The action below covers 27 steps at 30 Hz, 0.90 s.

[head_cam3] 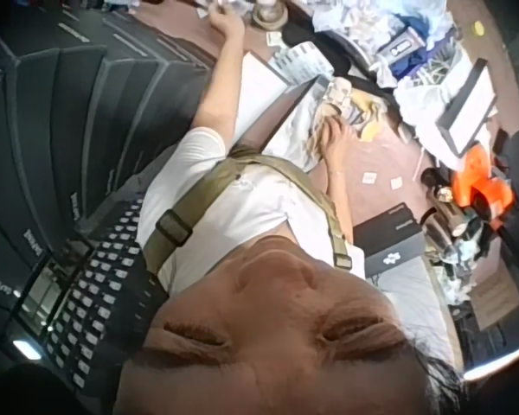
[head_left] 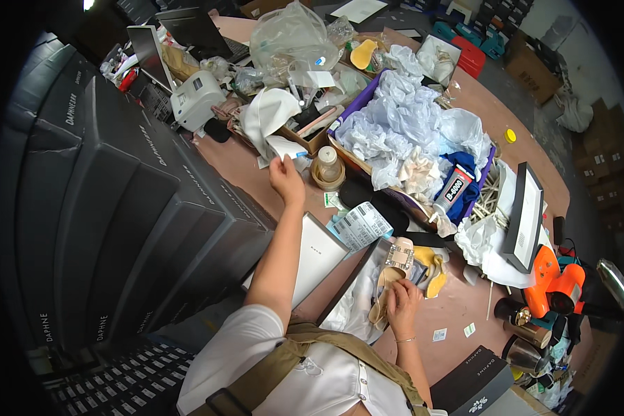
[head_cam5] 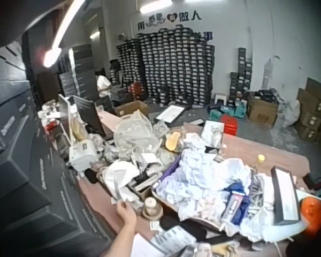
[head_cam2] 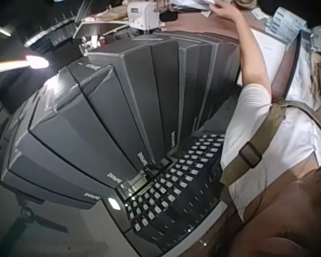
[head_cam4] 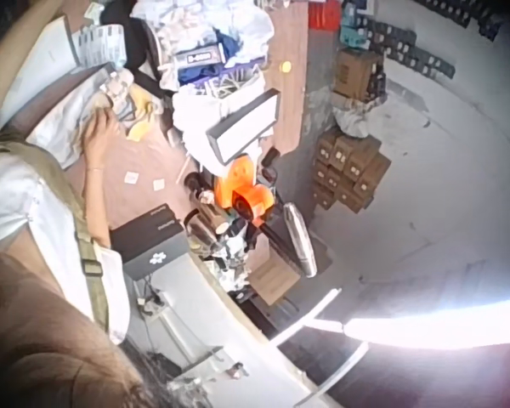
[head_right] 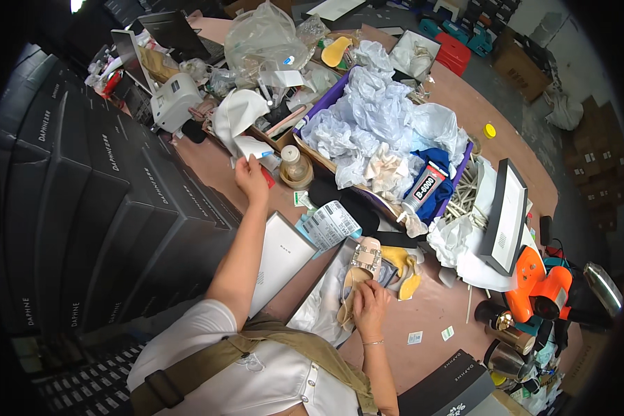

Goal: Inspecting, cleaning, applying glue to repairs, and packing shoes into boxes for shipping.

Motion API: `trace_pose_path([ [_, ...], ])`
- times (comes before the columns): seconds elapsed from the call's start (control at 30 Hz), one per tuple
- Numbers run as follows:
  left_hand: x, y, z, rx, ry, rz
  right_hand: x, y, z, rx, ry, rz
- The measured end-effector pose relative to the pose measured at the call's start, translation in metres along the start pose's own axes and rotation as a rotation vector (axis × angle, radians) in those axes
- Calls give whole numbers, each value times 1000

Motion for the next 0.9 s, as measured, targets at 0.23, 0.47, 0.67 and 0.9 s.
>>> trace_pose_path([
  [0.23,143,134,114,-620,-260,259,-45,29,-11,38,-154,-657],
  [0.47,125,190,184,-1181,-13,366,-95,25,-25,-69,-468,-1394],
  [0.67,139,183,189,-1488,442,383,-100,24,26,-112,-461,-1266],
  [0.9,118,189,211,-1200,601,469,-102,31,70,-84,-542,-1369],
])
Point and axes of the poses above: each hand's wrist, its own z-axis away from the middle knuckle, its own y-axis out of the back of the hand, x = y × z, the point moved 2 cm from there along -z, towards the middle knuckle, and after that the axes turned 12 degrees about -z, right-handed, at the moved point
